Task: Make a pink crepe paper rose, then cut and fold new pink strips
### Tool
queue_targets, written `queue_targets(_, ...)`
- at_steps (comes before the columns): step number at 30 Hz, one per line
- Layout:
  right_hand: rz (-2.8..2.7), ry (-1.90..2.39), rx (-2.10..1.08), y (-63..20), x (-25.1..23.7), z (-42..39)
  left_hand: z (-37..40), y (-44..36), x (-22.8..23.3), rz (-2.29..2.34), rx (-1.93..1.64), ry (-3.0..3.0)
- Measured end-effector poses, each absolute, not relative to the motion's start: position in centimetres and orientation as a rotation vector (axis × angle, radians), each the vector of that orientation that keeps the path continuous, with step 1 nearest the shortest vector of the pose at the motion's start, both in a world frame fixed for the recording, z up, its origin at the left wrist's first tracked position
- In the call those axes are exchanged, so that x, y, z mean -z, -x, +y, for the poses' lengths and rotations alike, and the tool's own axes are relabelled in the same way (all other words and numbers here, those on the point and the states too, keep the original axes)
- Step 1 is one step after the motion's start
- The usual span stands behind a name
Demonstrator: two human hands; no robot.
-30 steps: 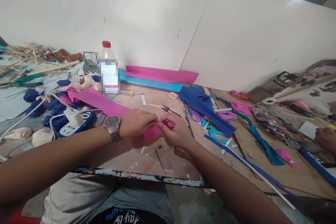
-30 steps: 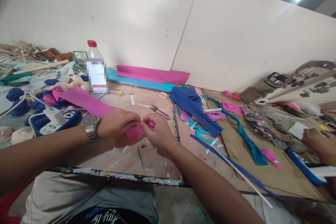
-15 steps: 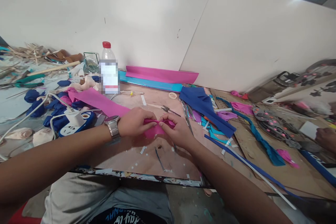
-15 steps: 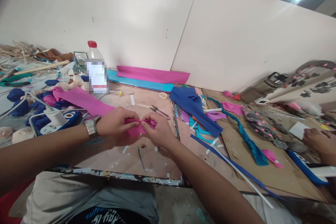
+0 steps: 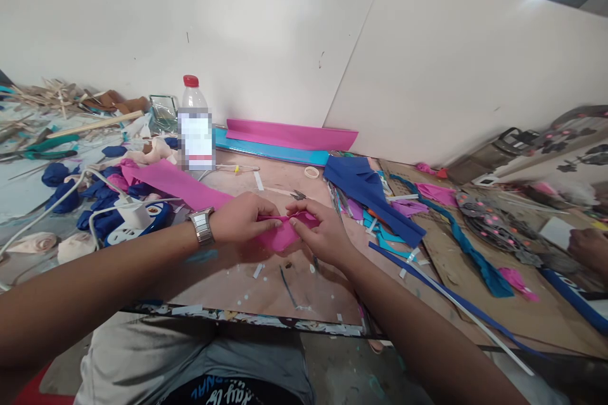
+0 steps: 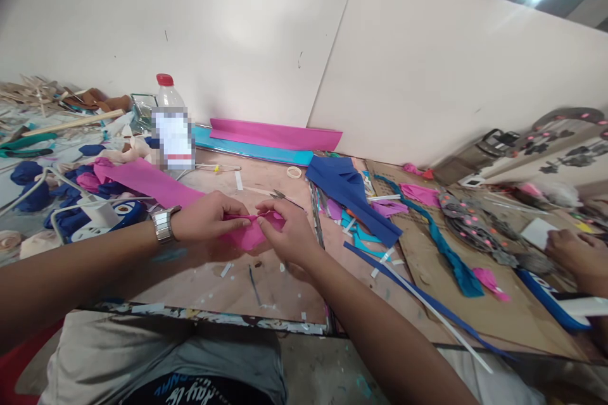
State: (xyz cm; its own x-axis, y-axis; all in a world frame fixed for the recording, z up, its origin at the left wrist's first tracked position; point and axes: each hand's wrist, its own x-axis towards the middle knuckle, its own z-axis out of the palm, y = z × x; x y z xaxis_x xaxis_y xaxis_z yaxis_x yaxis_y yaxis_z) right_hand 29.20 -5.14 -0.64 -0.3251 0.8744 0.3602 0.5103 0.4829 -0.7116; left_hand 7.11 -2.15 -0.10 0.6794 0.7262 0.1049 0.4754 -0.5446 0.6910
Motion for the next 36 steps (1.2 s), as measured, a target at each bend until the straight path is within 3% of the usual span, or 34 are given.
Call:
queue_targets(13,-2.058,1.149,-0.683,-29.3,0.9,-4.8,-1.8,-6.9,0.4,0.861,-0.457,-2.292)
queue_targets(36,-2.156,0.967,-0.481,-29.7,1.4,-4.7,-1.2,-6.7,0.5,0.824,-0.403,-2.163)
